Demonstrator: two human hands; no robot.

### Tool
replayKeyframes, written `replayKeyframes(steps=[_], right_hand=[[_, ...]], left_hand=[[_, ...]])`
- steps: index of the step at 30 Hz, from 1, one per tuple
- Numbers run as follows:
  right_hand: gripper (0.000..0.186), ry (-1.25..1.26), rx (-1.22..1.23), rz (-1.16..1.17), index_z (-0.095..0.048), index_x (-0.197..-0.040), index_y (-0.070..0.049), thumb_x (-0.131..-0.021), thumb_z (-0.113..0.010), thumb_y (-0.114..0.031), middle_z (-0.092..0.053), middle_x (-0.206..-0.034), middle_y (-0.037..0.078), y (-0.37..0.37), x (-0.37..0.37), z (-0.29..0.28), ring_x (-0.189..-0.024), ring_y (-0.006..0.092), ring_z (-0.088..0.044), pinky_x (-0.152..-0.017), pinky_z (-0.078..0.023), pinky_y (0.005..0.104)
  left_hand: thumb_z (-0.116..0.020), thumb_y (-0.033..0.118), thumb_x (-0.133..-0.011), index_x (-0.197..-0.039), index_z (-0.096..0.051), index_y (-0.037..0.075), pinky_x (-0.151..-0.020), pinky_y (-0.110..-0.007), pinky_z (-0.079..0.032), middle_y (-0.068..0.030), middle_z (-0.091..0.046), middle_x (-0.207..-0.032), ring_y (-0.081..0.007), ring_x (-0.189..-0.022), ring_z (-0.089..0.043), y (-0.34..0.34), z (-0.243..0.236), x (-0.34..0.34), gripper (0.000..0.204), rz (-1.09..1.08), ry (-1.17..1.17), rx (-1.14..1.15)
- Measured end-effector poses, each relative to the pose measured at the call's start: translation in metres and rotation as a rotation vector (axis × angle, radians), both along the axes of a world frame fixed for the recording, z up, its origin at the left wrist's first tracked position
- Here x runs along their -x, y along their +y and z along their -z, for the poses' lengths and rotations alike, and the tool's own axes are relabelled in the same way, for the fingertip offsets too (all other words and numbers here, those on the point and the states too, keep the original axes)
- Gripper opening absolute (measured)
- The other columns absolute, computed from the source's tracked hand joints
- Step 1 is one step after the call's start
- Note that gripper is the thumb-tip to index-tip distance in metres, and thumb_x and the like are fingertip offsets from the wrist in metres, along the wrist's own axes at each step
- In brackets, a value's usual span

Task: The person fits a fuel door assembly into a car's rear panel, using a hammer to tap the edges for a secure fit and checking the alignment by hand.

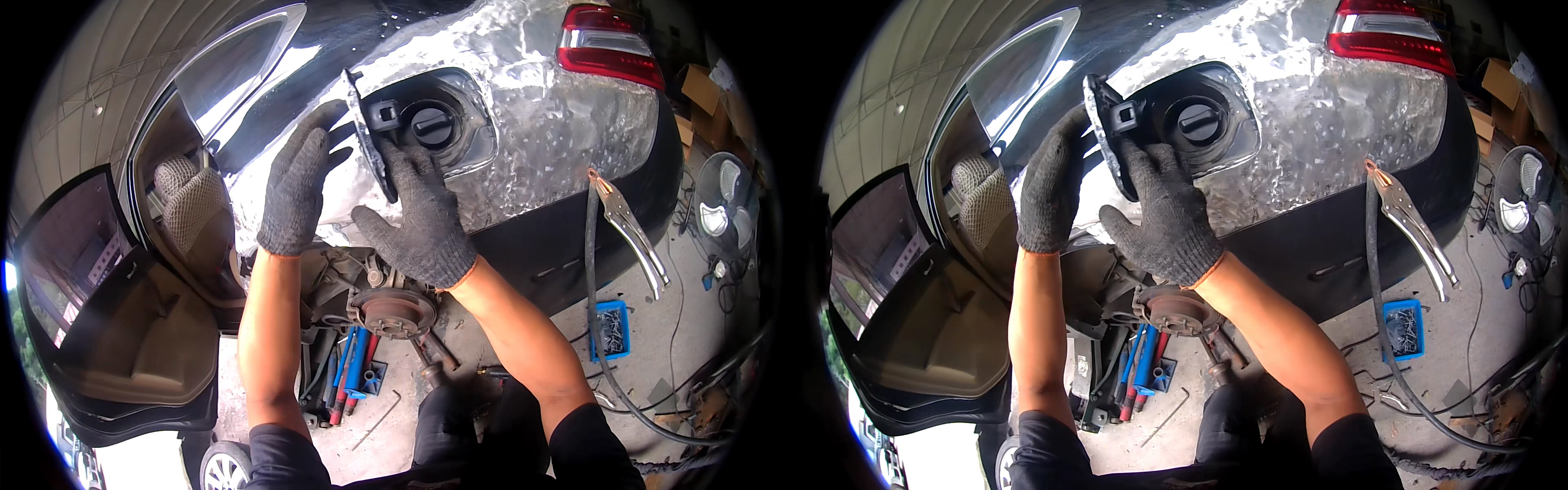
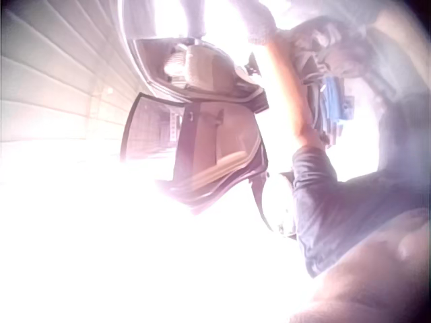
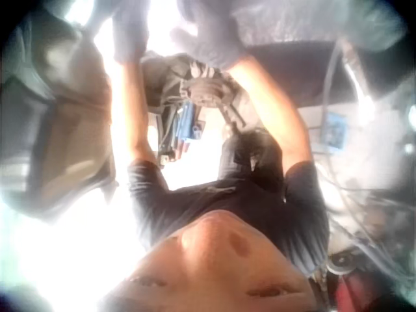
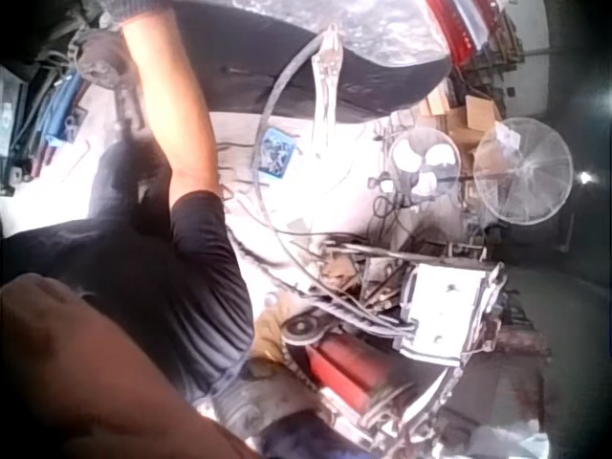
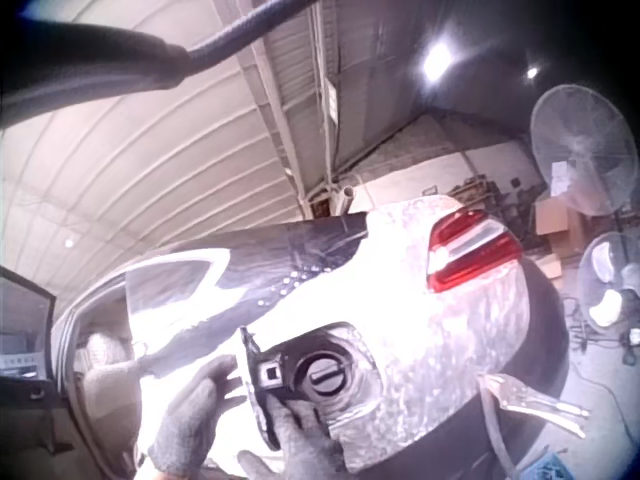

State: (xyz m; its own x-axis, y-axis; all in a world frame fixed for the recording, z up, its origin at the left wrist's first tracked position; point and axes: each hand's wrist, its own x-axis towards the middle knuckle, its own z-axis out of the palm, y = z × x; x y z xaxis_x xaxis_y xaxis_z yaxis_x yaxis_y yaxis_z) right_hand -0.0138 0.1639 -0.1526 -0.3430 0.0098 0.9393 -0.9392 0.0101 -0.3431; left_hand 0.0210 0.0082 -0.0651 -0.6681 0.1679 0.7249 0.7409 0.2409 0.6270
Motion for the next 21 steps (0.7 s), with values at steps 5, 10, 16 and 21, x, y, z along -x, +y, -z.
replayKeyframes(steps=[5,10,16,21], right_hand=[[0.088,0.027,-0.019,-0.007,-0.039,-0.148,-0.005,-0.070,-0.079,-0.018,-0.047,-0.126,0.022,0.003,0.006,0.003,-0.115,0.0438,-0.050,-0.097,-0.047,0.0502],[0.071,0.087,-0.054,0.102,-0.052,-0.137,-0.005,-0.073,-0.077,-0.024,-0.054,-0.123,0.019,0.024,0.026,0.038,-0.116,0.0386,-0.052,-0.101,-0.044,0.0493],[0.047,0.269,-0.198,0.555,-0.062,-0.124,-0.001,-0.085,-0.066,-0.028,-0.059,-0.128,0.019,0.032,0.085,0.071,-0.123,0.0328,-0.052,-0.111,-0.037,0.0477],[0.043,0.279,-0.201,0.532,-0.065,-0.120,0.000,-0.089,-0.062,-0.030,-0.062,-0.125,0.017,0.032,0.093,0.075,-0.123,0.0317,-0.054,-0.111,-0.037,0.0465]], left_hand=[[-0.081,0.010,-0.079,-0.156,-0.023,0.001,-0.107,-0.043,-0.047,-0.0210,-0.038,-0.153,-0.0303,-0.132,-0.049,0.049,-0.002,-0.023,0.097,-0.150,0.035,0.134],[-0.079,0.013,-0.082,-0.152,-0.033,-0.002,-0.106,-0.036,-0.047,-0.0155,-0.053,-0.140,-0.0232,-0.126,-0.054,0.061,0.007,-0.019,0.086,-0.271,-0.047,0.119],[-0.074,0.011,-0.087,-0.155,-0.026,-0.002,-0.111,-0.040,-0.042,-0.0188,-0.046,-0.147,-0.0258,-0.133,-0.049,0.055,0.005,-0.021,0.084,-0.392,0.088,0.332],[-0.073,0.010,-0.087,-0.154,-0.027,-0.002,-0.112,-0.040,-0.042,-0.0186,-0.047,-0.146,-0.0259,-0.132,-0.050,0.065,0.000,-0.028,0.083,-0.462,0.014,0.366]])
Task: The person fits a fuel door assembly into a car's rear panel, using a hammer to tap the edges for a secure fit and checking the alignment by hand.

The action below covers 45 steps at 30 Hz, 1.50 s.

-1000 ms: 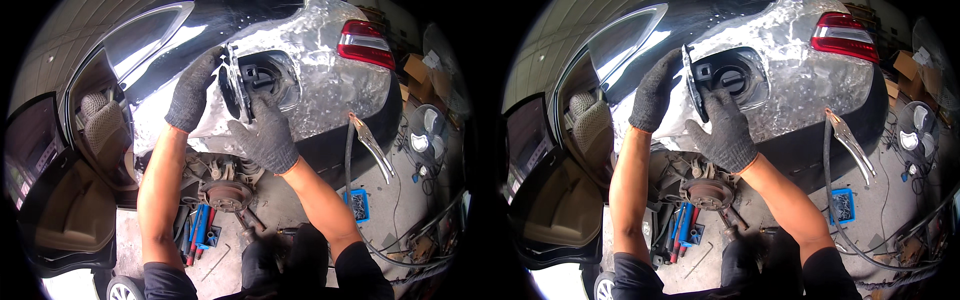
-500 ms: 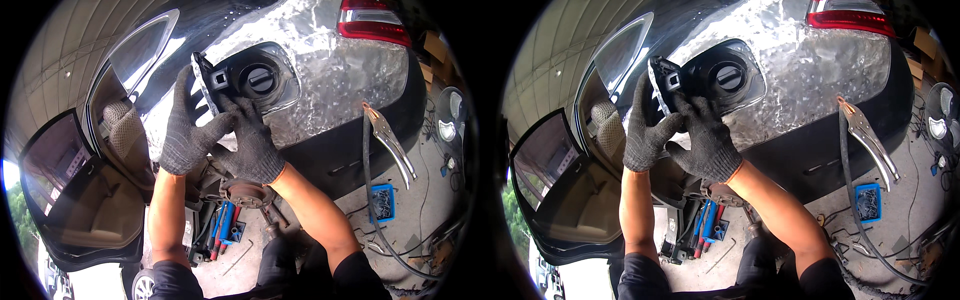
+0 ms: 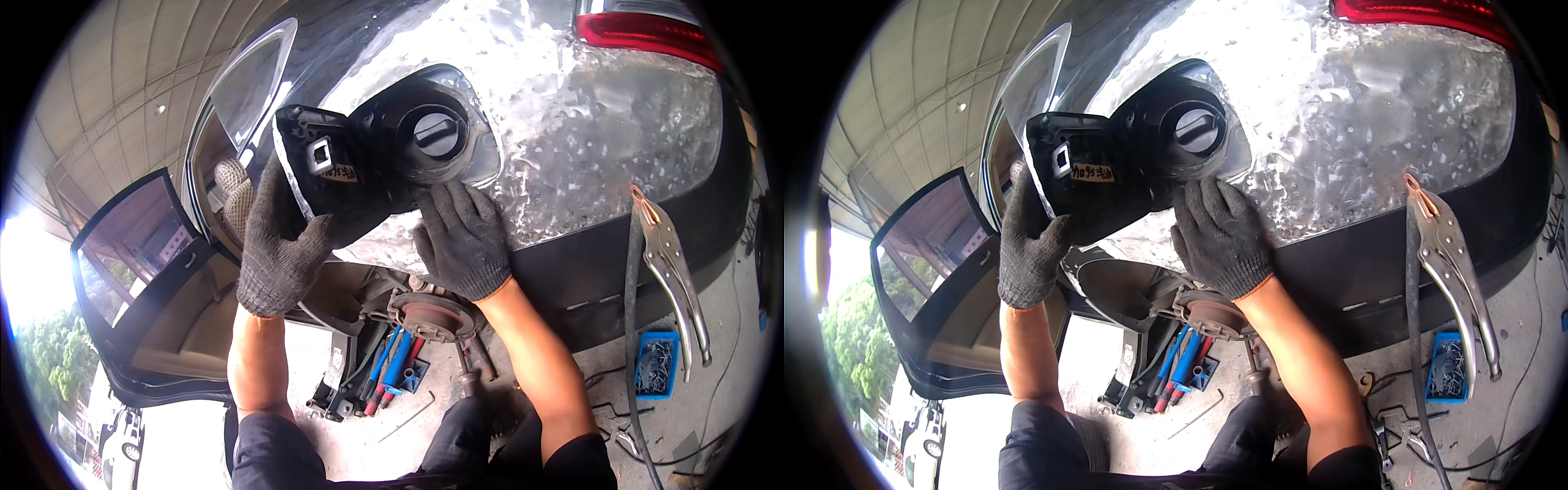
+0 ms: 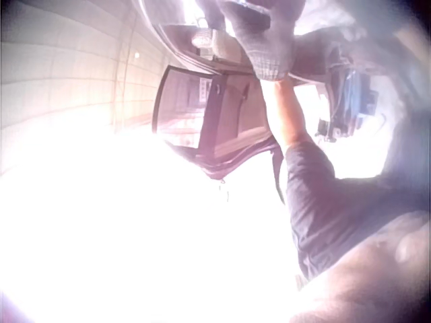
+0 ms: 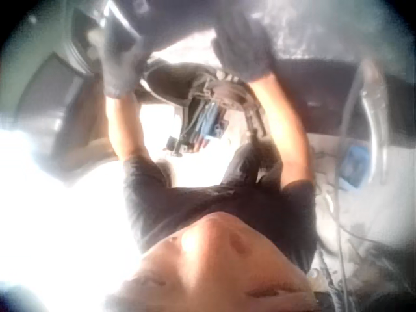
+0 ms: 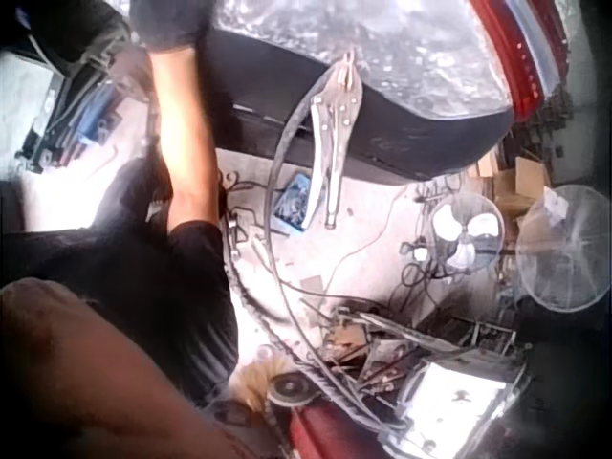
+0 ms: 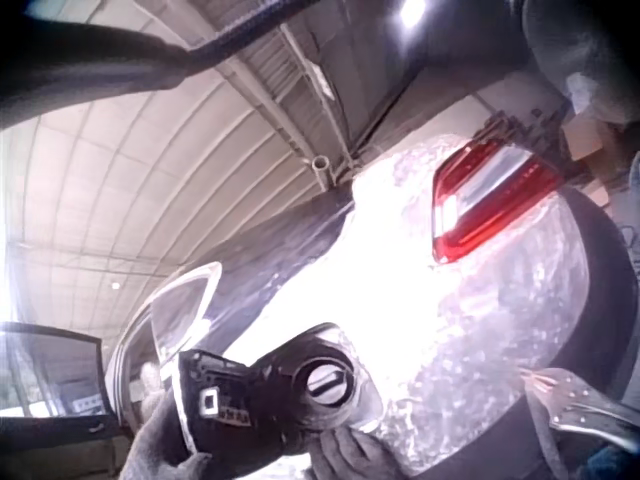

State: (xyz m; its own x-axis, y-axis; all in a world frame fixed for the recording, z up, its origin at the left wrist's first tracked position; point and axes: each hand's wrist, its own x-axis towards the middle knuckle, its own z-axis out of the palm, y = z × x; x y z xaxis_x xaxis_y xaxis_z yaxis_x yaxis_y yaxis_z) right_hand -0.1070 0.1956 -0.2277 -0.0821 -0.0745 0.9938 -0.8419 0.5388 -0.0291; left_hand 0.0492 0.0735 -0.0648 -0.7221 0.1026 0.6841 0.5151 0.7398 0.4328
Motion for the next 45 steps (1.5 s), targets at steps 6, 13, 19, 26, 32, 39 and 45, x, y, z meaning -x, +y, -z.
replayKeyframes(steps=[6,13,19,26,32,39,45], right_hand=[[0.042,0.044,0.044,-0.020,-0.065,-0.120,0.001,-0.091,-0.056,-0.028,-0.062,-0.126,0.018,-0.003,0.006,0.009,-0.125,0.0323,-0.055,-0.113,-0.036,0.0461],[0.041,0.084,0.033,-0.036,-0.066,-0.118,0.003,-0.091,-0.056,-0.026,-0.063,-0.125,0.019,0.005,0.007,0.008,-0.124,0.0333,-0.055,-0.111,-0.038,0.0467],[0.035,-0.031,-0.058,0.010,-0.068,-0.117,-0.003,-0.091,-0.056,-0.024,-0.063,-0.129,0.013,0.004,-0.007,-0.005,-0.131,0.0299,-0.052,-0.113,-0.036,0.0434],[0.031,-0.196,-0.050,0.055,-0.070,-0.110,-0.007,-0.082,-0.063,-0.018,-0.064,-0.126,0.011,0.009,-0.015,-0.023,-0.125,0.0281,-0.055,-0.108,-0.039,0.0414],[0.052,-0.632,-0.154,-0.035,-0.064,-0.125,-0.005,-0.073,-0.064,-0.009,-0.056,-0.137,0.014,0.030,-0.049,-0.071,-0.134,0.0316,-0.046,-0.111,-0.038,0.0460],[0.020,-1.022,-0.101,-0.262,-0.065,-0.100,-0.006,-0.081,-0.062,-0.009,-0.066,-0.102,0.015,0.068,-0.065,-0.113,-0.102,0.0358,-0.063,-0.089,-0.052,0.0448],[0.012,-1.776,-0.279,0.078,-0.069,-0.088,-0.009,-0.083,-0.062,-0.017,-0.070,-0.089,0.017,0.175,-0.200,-0.019,-0.082,0.0352,-0.067,-0.073,-0.054,0.0470]], left_hand=[[-0.078,0.020,-0.086,-0.156,-0.022,-0.002,-0.115,-0.040,-0.037,-0.0209,-0.039,-0.151,-0.0276,-0.137,-0.045,0.012,-0.002,-0.004,0.093,-0.085,-0.006,-0.021],[-0.061,-0.005,-0.083,-0.158,-0.012,0.002,-0.115,-0.042,-0.037,-0.0244,-0.031,-0.157,-0.0323,-0.141,-0.040,0.030,0.005,0.011,0.090,-0.210,0.269,0.176],[-0.069,0.021,-0.091,-0.160,-0.011,0.005,-0.118,-0.047,-0.031,-0.0189,-0.022,-0.163,-0.0340,-0.146,-0.032,0.029,-0.036,0.006,0.092,-0.257,0.340,0.320],[-0.068,0.033,-0.088,-0.148,-0.033,-0.005,-0.112,-0.050,-0.035,-0.0314,-0.035,-0.152,-0.0430,-0.137,-0.042,-0.007,-0.114,0.008,0.079,-0.180,0.372,0.315],[-0.064,0.020,-0.092,-0.132,-0.057,-0.002,-0.101,-0.033,-0.047,-0.0130,-0.065,-0.129,-0.0207,-0.118,-0.061,0.012,-0.209,0.113,0.046,0.208,-0.399,-0.511],[-0.061,0.039,-0.094,-0.128,-0.059,0.000,-0.092,-0.046,-0.055,-0.0185,-0.068,-0.123,-0.0329,-0.107,-0.068,0.067,-0.276,0.247,0.052,0.404,-1.040,-1.095],[-0.061,0.031,-0.092,-0.129,-0.056,-0.004,-0.105,-0.054,-0.050,-0.0224,-0.061,-0.131,-0.0393,-0.116,-0.062,0.121,-0.290,0.339,0.051,0.575,-1.174,-1.419]])
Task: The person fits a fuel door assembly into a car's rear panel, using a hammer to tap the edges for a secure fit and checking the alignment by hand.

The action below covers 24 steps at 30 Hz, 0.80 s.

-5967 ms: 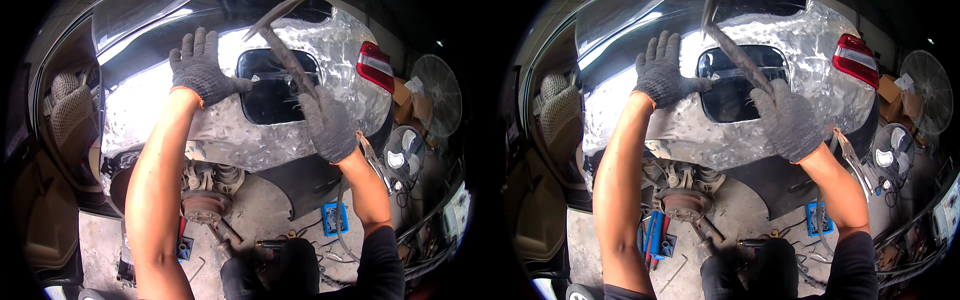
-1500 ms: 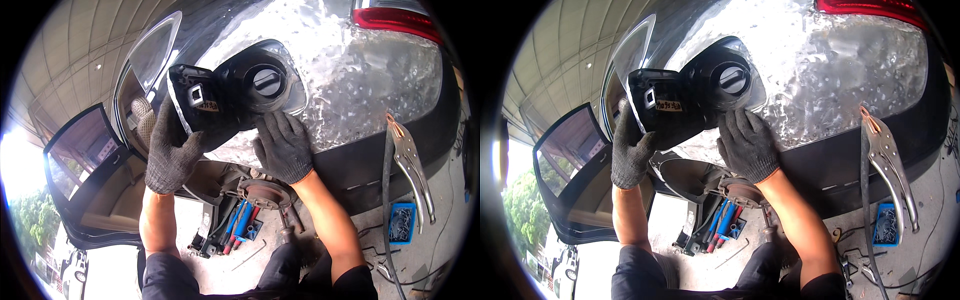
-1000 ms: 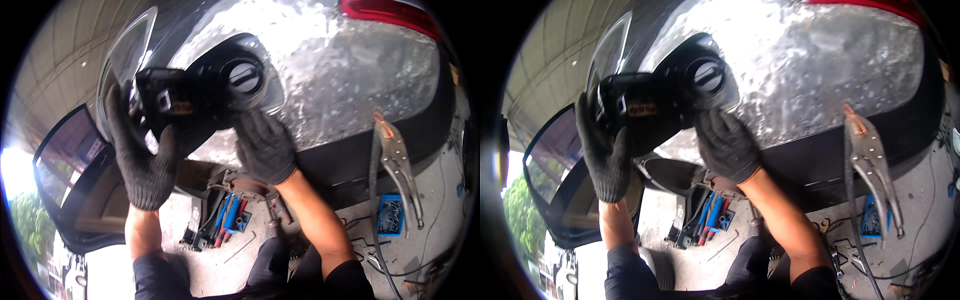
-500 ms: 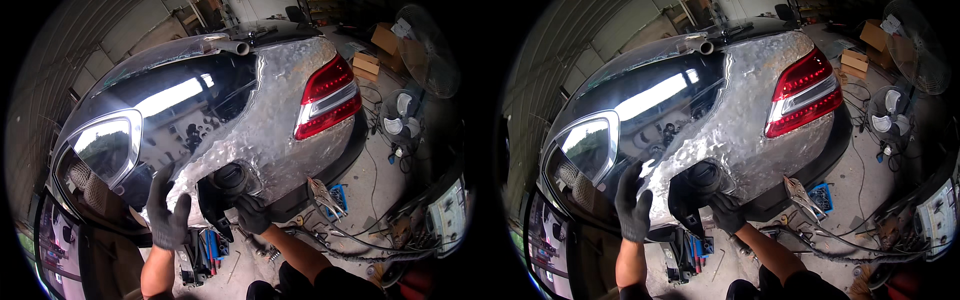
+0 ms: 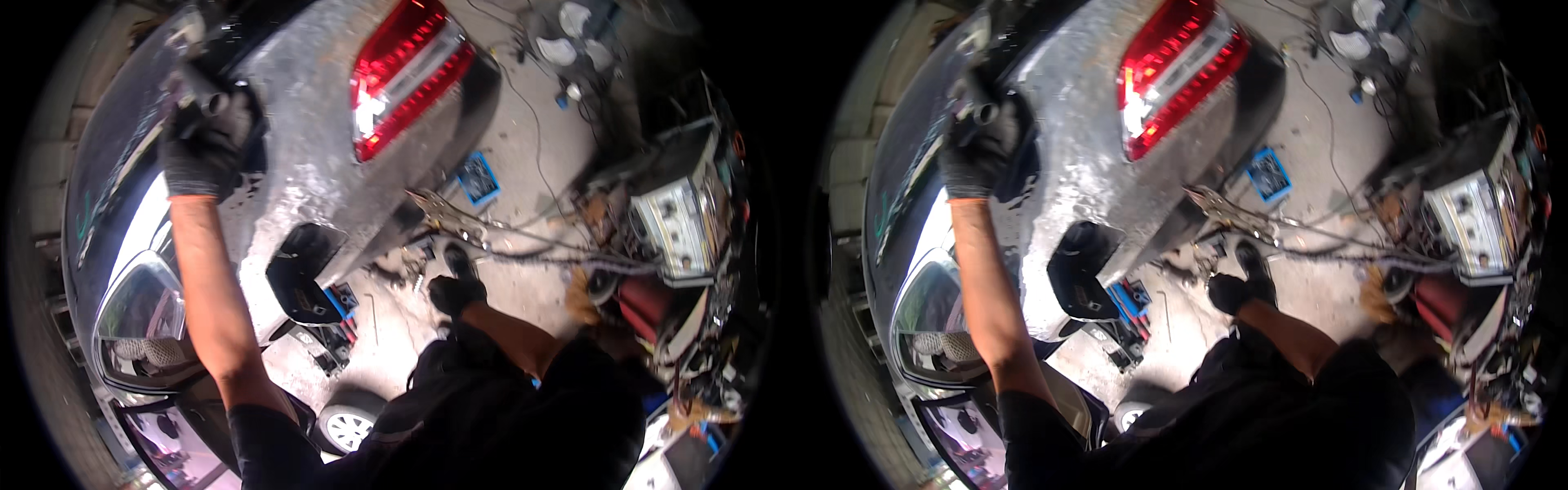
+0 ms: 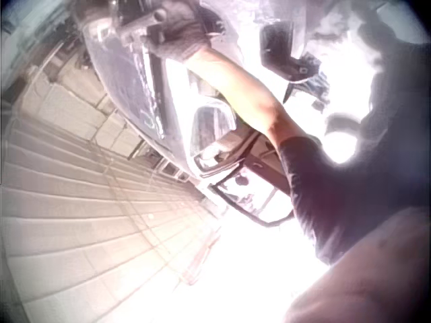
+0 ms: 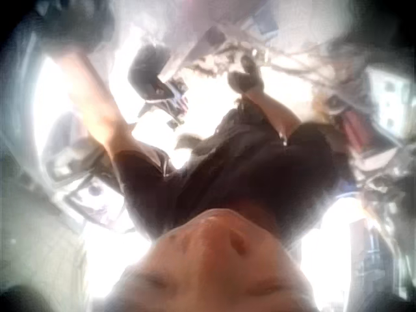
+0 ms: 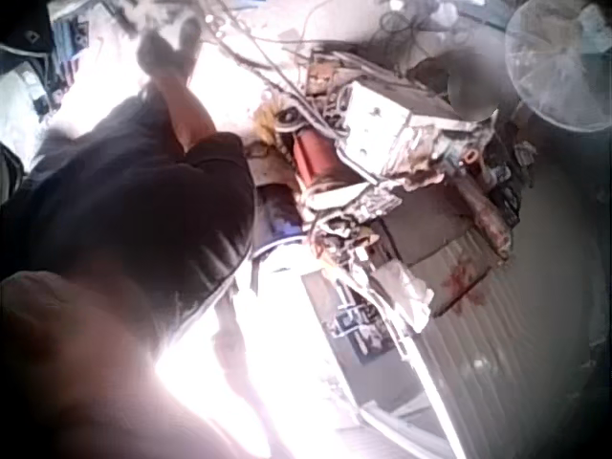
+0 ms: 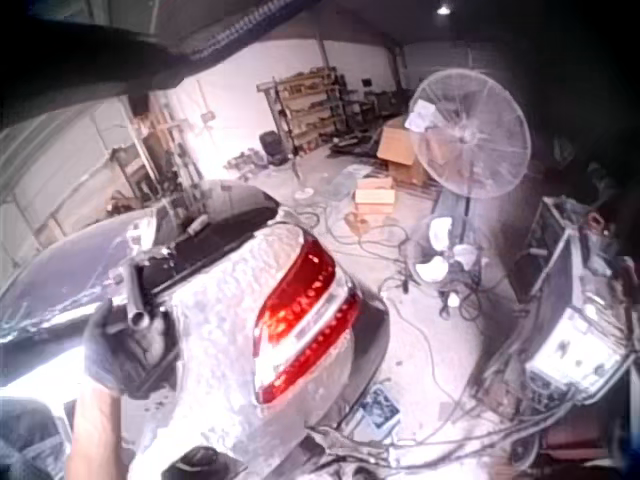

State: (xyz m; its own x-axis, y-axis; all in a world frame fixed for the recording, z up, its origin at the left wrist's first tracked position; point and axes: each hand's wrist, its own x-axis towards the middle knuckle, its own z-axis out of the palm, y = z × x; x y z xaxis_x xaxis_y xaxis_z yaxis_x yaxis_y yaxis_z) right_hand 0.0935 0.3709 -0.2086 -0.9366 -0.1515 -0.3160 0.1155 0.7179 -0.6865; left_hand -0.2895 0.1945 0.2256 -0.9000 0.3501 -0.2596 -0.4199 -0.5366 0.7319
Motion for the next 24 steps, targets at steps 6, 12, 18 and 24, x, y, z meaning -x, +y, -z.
replayKeyframes(steps=[6,12,18,24], right_hand=[[0.032,-0.493,-0.389,0.321,-0.073,-0.085,-0.007,-0.086,-0.057,-0.034,-0.073,-0.093,0.021,0.135,-0.230,0.118,-0.086,0.0376,-0.071,-0.077,-0.057,0.0484],[0.019,-0.304,-0.665,0.055,-0.077,-0.073,-0.013,-0.081,-0.062,-0.020,-0.073,-0.079,0.014,0.142,-0.331,0.091,-0.074,0.0272,-0.073,-0.066,-0.058,0.0424],[0.024,-0.769,-0.430,0.344,-0.075,-0.083,-0.016,-0.092,-0.054,-0.023,-0.068,-0.065,0.009,0.074,-0.445,0.083,-0.060,0.0193,-0.068,-0.050,-0.052,0.0374],[0.032,-1.100,0.247,0.962,-0.077,-0.097,-0.015,-0.094,-0.049,-0.031,-0.074,-0.083,0.014,0.058,-0.520,0.150,-0.075,0.0232,-0.073,-0.059,-0.054,0.0409]], left_hand=[[-0.061,0.017,-0.096,-0.107,-0.068,0.001,-0.057,-0.026,-0.045,-0.0039,-0.062,-0.083,-0.0109,-0.065,-0.056,-0.019,-0.023,0.062,0.021,0.416,-0.089,-0.096],[-0.048,0.003,-0.094,-0.155,-0.025,0.014,-0.051,-0.021,-0.032,0.0014,-0.042,-0.071,-0.0059,-0.056,-0.039,-0.018,-0.033,-0.030,0.066,0.311,0.346,0.041],[-0.058,0.013,-0.097,-0.079,-0.046,0.010,-0.055,-0.025,-0.035,0.0022,-0.036,-0.066,-0.0084,-0.059,-0.038,-0.048,0.026,-0.235,0.021,0.167,0.511,-0.134],[-0.039,0.027,-0.105,-0.075,-0.039,0.011,-0.054,-0.028,-0.037,0.0009,-0.033,-0.065,-0.0128,-0.054,-0.034,-0.200,0.013,-0.395,0.033,-0.576,0.405,0.518]])
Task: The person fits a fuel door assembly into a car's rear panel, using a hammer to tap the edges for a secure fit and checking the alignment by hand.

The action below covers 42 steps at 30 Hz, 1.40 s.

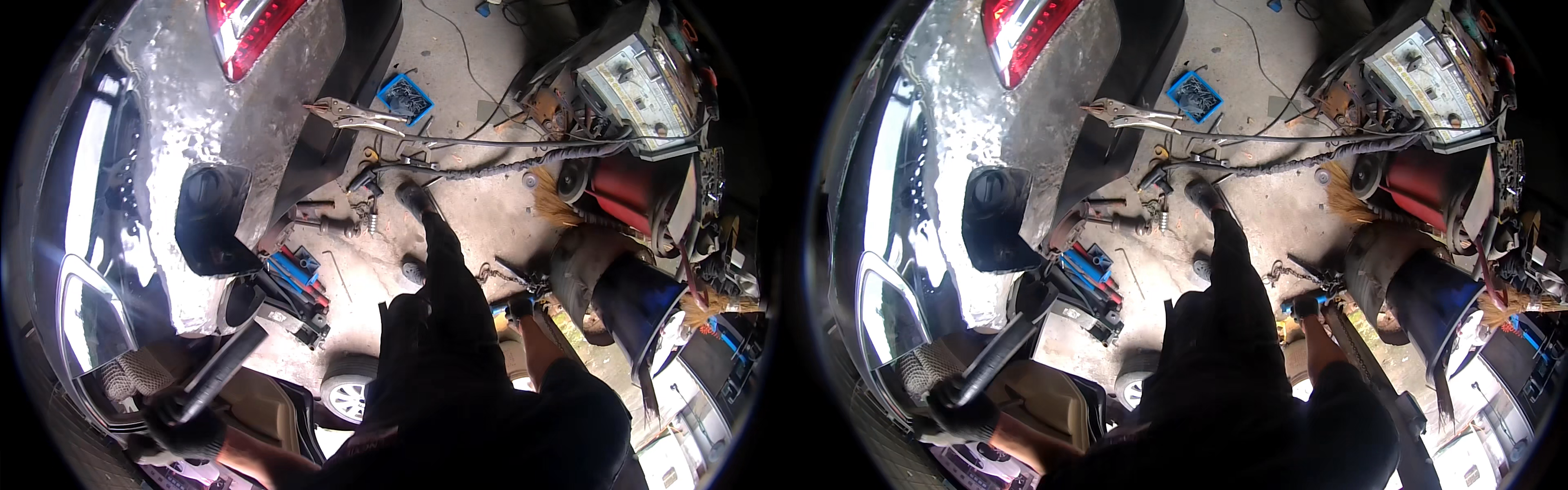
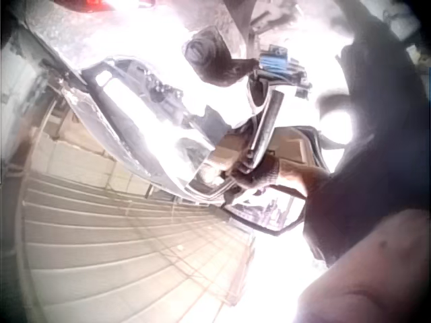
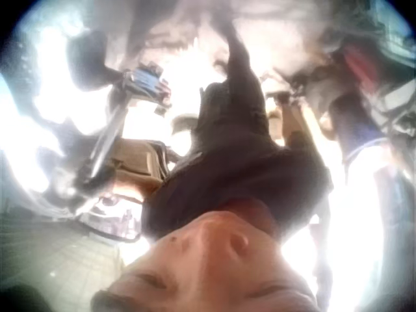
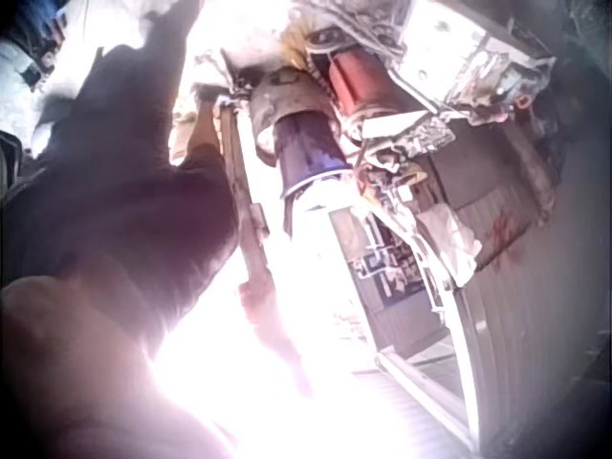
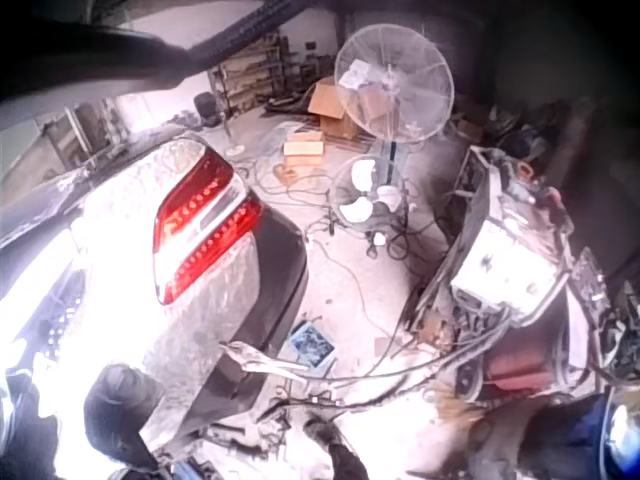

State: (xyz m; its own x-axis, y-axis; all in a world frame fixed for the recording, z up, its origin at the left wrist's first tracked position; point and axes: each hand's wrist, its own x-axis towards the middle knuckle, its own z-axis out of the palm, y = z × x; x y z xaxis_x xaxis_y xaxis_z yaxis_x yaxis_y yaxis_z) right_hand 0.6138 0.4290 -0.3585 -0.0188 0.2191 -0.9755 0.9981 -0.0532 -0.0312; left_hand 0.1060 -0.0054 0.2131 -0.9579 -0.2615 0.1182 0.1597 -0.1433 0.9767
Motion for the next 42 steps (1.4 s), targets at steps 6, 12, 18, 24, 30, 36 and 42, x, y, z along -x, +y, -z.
replayKeyframes(steps=[6,12,18,24,30,36,42], right_hand=[[0.024,0.186,-0.364,-1.029,-0.079,-0.086,-0.013,-0.084,-0.058,-0.026,-0.074,-0.097,0.017,0.017,0.093,0.128,-0.093,0.0316,-0.073,-0.079,-0.057,0.0458],[0.061,0.214,-0.476,-0.717,-0.052,-0.131,-0.004,-0.083,-0.068,-0.038,-0.063,-0.124,0.021,0.021,0.268,0.321,-0.116,0.0400,-0.061,-0.096,-0.052,0.0473],[0.056,0.524,-0.532,-0.303,-0.059,-0.136,-0.013,-0.080,-0.064,-0.013,-0.065,-0.128,0.016,0.005,0.280,0.508,-0.120,0.0307,-0.062,-0.104,-0.049,0.0401],[0.023,0.433,-0.389,-0.562,-0.069,-0.099,-0.005,-0.079,-0.062,-0.016,-0.071,-0.098,0.021,-0.001,0.291,0.466,-0.095,0.0369,-0.069,-0.085,-0.056,0.0448],[0.015,0.907,-0.622,-0.720,-0.052,-0.083,-0.003,-0.073,-0.060,-0.011,-0.059,-0.074,0.023,-0.005,0.302,0.176,-0.074,0.0445,-0.061,-0.066,-0.049,0.0540],[0.026,0.930,0.073,-0.318,-0.054,-0.077,-0.006,-0.092,-0.063,-0.024,-0.053,-0.059,0.009,-0.027,0.365,-0.081,-0.049,0.0215,-0.052,-0.048,-0.042,0.0373],[0.038,0.617,0.933,0.297,-0.050,-0.087,-0.011,-0.105,-0.045,-0.044,-0.044,-0.058,-0.001,-0.053,0.441,-0.249,-0.039,0.0085,-0.039,-0.037,-0.032,0.0243]], left_hand=[[-0.039,0.030,-0.106,-0.070,-0.037,0.024,-0.044,-0.026,-0.036,0.0072,-0.031,-0.055,-0.0083,-0.043,-0.032,-0.041,0.219,-0.126,0.037,0.018,-0.564,-0.096],[-0.048,0.033,-0.098,-0.061,-0.041,0.027,-0.043,-0.034,-0.038,0.0055,-0.039,-0.050,-0.0153,-0.042,-0.042,0.009,0.442,-0.194,0.038,-0.374,-1.104,-0.179],[-0.051,0.033,-0.095,-0.069,-0.048,0.020,-0.065,-0.044,-0.047,-0.0016,-0.047,-0.056,-0.0242,-0.052,-0.047,-0.008,0.602,-0.251,0.030,-0.188,-1.060,-0.724],[-0.061,0.023,-0.094,-0.097,-0.060,0.011,-0.059,-0.045,-0.053,-0.0052,-0.050,-0.063,-0.0228,-0.054,-0.055,0.016,0.531,-0.245,0.013,-0.504,-0.931,-0.122],[-0.056,0.020,-0.099,-0.110,-0.062,0.004,-0.050,-0.034,-0.055,-0.0066,-0.059,-0.074,-0.0201,-0.057,-0.060,0.021,0.397,-0.191,0.020,-0.579,-0.670,0.019],[-0.054,0.003,-0.096,-0.145,-0.041,0.003,-0.047,-0.028,-0.053,-0.0139,-0.068,-0.106,-0.0170,-0.061,-0.064,0.059,0.242,-0.087,0.050,-0.410,-0.617,0.313],[-0.059,0.008,-0.095,-0.150,-0.034,0.004,-0.049,-0.028,-0.052,-0.0088,-0.061,-0.085,-0.0146,-0.058,-0.060,0.100,0.199,-0.027,0.060,-0.453,-0.645,0.098]])
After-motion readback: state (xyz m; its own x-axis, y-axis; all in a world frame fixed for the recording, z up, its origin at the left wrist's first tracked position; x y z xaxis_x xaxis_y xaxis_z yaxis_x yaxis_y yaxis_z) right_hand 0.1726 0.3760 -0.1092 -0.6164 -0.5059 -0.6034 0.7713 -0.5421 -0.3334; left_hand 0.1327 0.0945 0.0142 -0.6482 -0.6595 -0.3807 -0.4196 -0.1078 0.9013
